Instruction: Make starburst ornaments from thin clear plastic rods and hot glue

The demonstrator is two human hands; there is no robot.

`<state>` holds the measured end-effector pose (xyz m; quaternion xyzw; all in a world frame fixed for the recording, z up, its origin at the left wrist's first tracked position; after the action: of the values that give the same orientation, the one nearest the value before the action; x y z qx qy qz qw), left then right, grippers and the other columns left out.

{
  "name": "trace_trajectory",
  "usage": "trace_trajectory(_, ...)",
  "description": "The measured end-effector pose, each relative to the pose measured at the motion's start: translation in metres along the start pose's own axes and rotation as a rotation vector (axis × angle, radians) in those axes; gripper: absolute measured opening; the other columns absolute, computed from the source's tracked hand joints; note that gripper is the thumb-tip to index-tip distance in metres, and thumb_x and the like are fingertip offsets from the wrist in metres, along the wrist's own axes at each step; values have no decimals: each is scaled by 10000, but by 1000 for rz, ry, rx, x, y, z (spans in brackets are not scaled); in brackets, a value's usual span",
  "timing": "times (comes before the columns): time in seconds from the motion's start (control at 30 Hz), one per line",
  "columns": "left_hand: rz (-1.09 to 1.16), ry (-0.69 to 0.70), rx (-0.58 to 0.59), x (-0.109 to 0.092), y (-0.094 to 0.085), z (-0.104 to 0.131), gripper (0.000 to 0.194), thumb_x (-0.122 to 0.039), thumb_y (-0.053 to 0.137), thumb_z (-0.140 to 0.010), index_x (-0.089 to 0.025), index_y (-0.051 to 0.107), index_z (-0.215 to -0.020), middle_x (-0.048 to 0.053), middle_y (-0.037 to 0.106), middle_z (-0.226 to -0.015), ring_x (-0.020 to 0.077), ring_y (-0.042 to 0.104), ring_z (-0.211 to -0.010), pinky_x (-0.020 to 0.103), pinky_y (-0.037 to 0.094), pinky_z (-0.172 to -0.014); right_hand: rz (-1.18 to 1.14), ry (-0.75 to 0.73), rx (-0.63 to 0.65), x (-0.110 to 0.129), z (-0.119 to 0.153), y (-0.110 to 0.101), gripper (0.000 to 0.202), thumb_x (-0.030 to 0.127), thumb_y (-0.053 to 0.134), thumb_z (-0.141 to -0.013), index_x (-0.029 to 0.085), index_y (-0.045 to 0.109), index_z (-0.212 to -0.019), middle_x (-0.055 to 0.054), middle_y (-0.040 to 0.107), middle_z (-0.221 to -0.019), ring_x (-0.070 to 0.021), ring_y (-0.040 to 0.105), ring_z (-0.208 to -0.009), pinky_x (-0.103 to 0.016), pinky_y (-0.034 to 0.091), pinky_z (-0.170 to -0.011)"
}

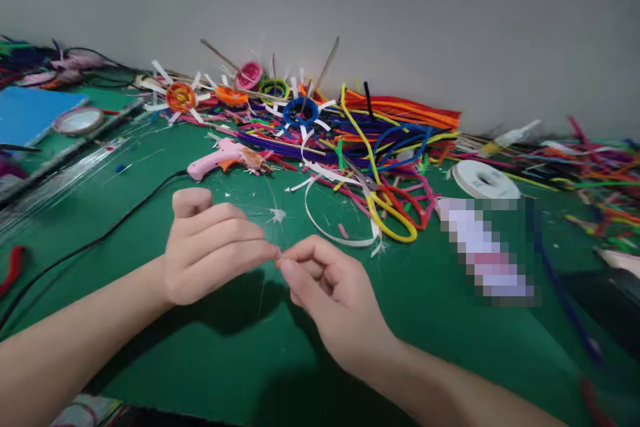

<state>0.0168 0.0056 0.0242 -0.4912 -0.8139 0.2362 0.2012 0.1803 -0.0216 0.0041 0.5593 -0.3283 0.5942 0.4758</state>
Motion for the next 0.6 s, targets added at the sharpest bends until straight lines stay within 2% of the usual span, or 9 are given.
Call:
trace_trajectory(0.17, 6, 0, 5, 2, 7, -5, 53, -126, 623, -813, -160, 624, -854, -27, 671, -670, 109, 586, -575, 348, 246, -636, 34, -11, -15, 0, -1, 0, 205, 348, 533, -863, 174, 509, -757, 89, 345, -534, -47, 274, -469, -174, 212, -412)
trace_trajectory(0.47, -6, 35, 12, 2, 4, -5, 52, -119, 596, -813, -149, 633, -834, -16, 677, -692, 105, 597, -575, 348, 246, -623, 22, -40, 1, -1, -1, 0, 191, 335, 521, -879, 178, 511, -772, 89, 350, -533, -46, 278, -466, -177, 218, -415)
trace_trajectory(0.6, -48, 105, 86, 1, 0, -3, 162, -93, 503, -856, -130, 650, -911, 4, 696, -749, 101, 618, -609, 342, 257, -616, 17, -47, -2, 0, 0, 1, 180, 328, 519, -882, 176, 523, -786, 88, 355, -532, -46, 289, -470, -173, 221, -415)
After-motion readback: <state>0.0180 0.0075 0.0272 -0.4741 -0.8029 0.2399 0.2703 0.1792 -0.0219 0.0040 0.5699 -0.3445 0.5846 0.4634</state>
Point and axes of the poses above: each hand's wrist, its own z-axis away from the middle knuckle, its own y-axis out of the palm, x = y × z, the point moved 3 cm from there along -z, towards the middle knuckle
